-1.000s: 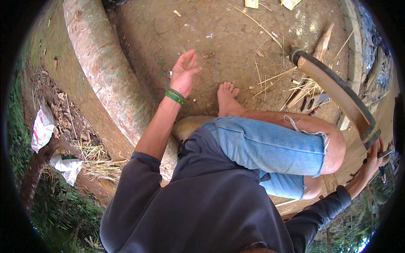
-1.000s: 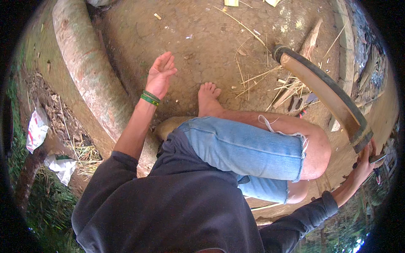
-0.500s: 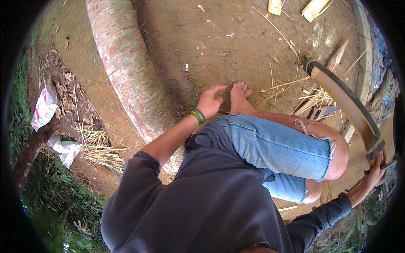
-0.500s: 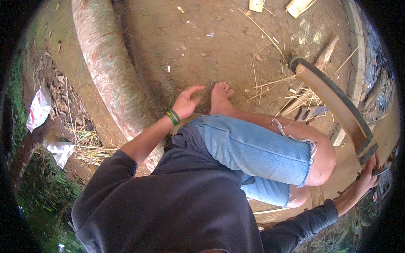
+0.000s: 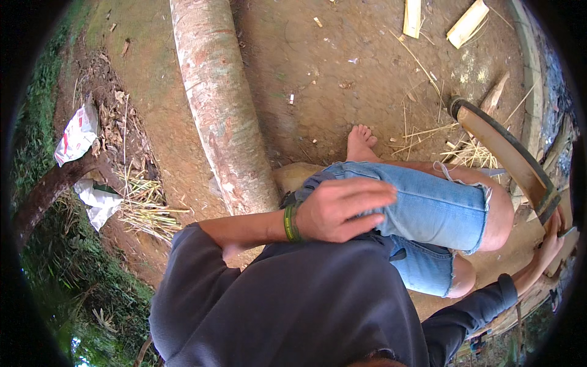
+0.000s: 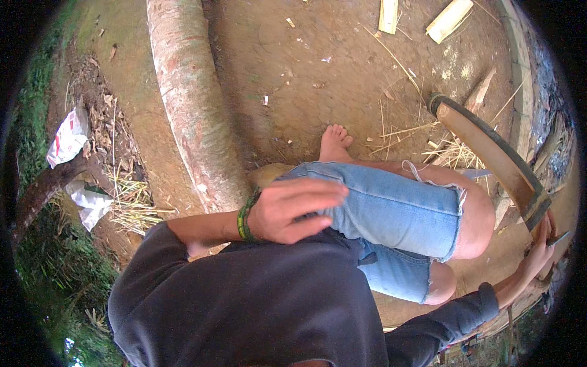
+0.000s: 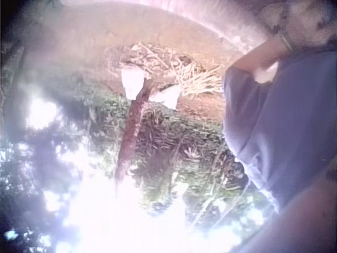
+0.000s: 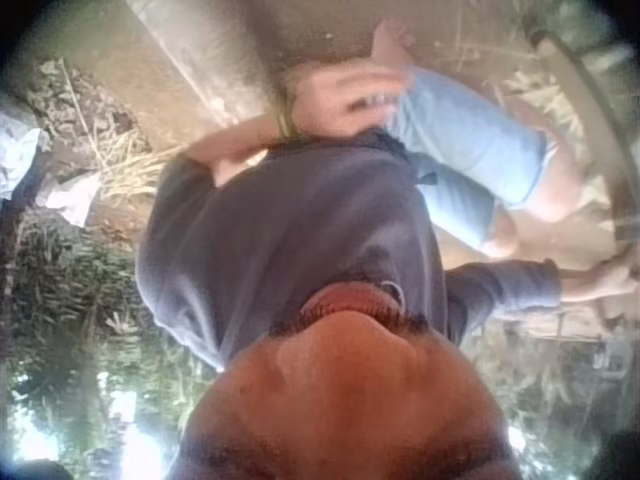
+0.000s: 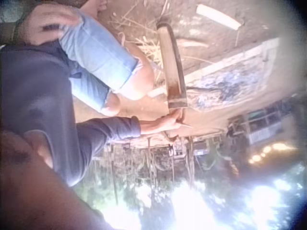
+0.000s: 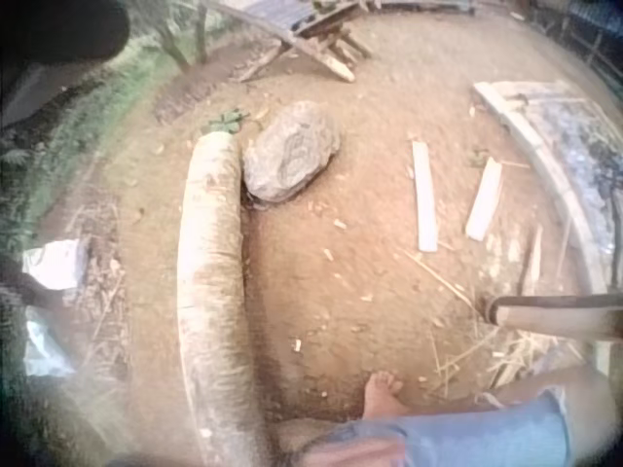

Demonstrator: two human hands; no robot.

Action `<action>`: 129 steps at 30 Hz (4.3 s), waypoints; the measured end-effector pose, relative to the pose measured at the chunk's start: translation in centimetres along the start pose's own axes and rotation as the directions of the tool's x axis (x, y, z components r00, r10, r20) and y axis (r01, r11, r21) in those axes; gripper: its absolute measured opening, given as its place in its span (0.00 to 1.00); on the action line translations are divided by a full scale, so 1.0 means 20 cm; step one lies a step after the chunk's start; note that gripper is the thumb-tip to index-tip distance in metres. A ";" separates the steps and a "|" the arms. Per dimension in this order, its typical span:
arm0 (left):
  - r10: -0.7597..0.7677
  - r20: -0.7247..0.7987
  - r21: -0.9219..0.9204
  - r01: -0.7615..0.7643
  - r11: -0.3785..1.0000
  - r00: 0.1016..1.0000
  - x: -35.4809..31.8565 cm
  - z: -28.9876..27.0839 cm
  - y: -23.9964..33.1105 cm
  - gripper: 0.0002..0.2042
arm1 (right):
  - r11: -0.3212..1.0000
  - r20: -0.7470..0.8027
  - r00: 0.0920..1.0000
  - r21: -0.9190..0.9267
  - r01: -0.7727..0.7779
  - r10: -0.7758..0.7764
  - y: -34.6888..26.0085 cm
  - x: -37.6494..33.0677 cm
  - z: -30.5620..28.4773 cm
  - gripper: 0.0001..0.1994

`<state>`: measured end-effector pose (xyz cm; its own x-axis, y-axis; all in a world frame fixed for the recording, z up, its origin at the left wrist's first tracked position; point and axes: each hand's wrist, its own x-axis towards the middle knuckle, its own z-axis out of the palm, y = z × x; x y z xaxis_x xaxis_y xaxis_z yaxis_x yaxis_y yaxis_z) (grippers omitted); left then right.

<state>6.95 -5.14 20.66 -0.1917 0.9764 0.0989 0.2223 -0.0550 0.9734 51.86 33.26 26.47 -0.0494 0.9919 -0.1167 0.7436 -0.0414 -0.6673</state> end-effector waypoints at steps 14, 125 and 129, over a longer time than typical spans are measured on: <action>0.403 -0.034 0.947 -0.100 0.306 0.914 0.29 -0.93 0.24 0.44 | 1.000 0.037 0.999 0.016 0.005 -0.006 0.23 0.06 -0.09 0.17; 0.410 0.109 -0.148 -0.393 0.907 0.906 1.35 1.42 0.33 0.41 | 0.544 -0.581 0.788 0.602 0.585 -0.204 0.22 -0.35 0.39 0.23; 0.336 0.053 -0.073 -0.332 0.940 0.940 1.27 1.57 0.01 0.45 | 0.686 -0.653 0.692 0.353 0.636 -0.306 0.11 -0.45 0.45 0.28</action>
<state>32.07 26.19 16.94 -0.0552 0.9107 0.4094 0.2032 -0.3912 0.8976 47.95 23.09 19.31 0.1738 0.7778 0.6040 0.2431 0.5605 -0.7917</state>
